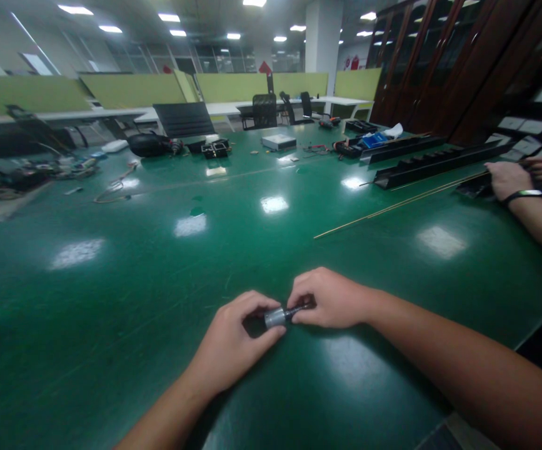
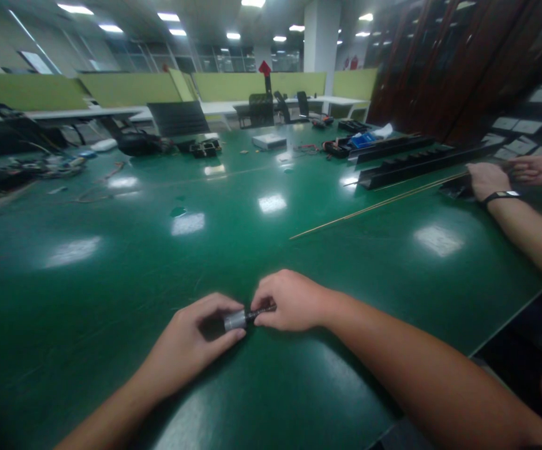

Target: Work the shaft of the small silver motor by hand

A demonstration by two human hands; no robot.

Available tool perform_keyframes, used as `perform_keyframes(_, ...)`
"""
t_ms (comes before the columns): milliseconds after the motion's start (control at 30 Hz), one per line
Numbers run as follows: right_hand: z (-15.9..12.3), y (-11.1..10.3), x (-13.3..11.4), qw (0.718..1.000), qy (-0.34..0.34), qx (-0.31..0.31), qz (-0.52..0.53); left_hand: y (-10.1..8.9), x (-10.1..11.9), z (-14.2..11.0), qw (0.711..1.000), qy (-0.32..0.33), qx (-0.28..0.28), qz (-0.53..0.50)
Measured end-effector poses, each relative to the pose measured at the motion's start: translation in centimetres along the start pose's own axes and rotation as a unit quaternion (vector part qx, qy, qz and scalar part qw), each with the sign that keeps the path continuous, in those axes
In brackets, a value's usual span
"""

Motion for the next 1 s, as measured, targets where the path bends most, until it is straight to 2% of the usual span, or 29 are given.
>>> perform_keyframes(167,-0.1,-0.4,0.2,1.000,0.000,0.000,-0.009,0.0,0.1,0.0,1.000,-0.004,-0.005,-0.005)
perform_keyframes(467,-0.7,-2.3,2.0,0.996,0.058,-0.057,-0.018,0.0,0.2,0.0,1.000,-0.002,-0.002,-0.011)
perform_keyframes(833,-1.1,-3.3,3.2,0.988,0.123,-0.089,-0.027,-0.1,0.1,-0.1,1.000,-0.009,-0.001,-0.011)
perform_keyframes(1000,-1.2,-3.4,3.2,0.987,0.124,-0.095,-0.022,-0.1,0.1,-0.1,1.000,-0.007,-0.003,-0.012)
Point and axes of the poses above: each hand's wrist, its own z-axis towards the middle knuckle, its own y-axis out of the palm, x = y × z, the point moved 5 cm from there along z, towards the middle knuckle, and after that the axes turned 14 degrees about y, right-handed, at the moved point
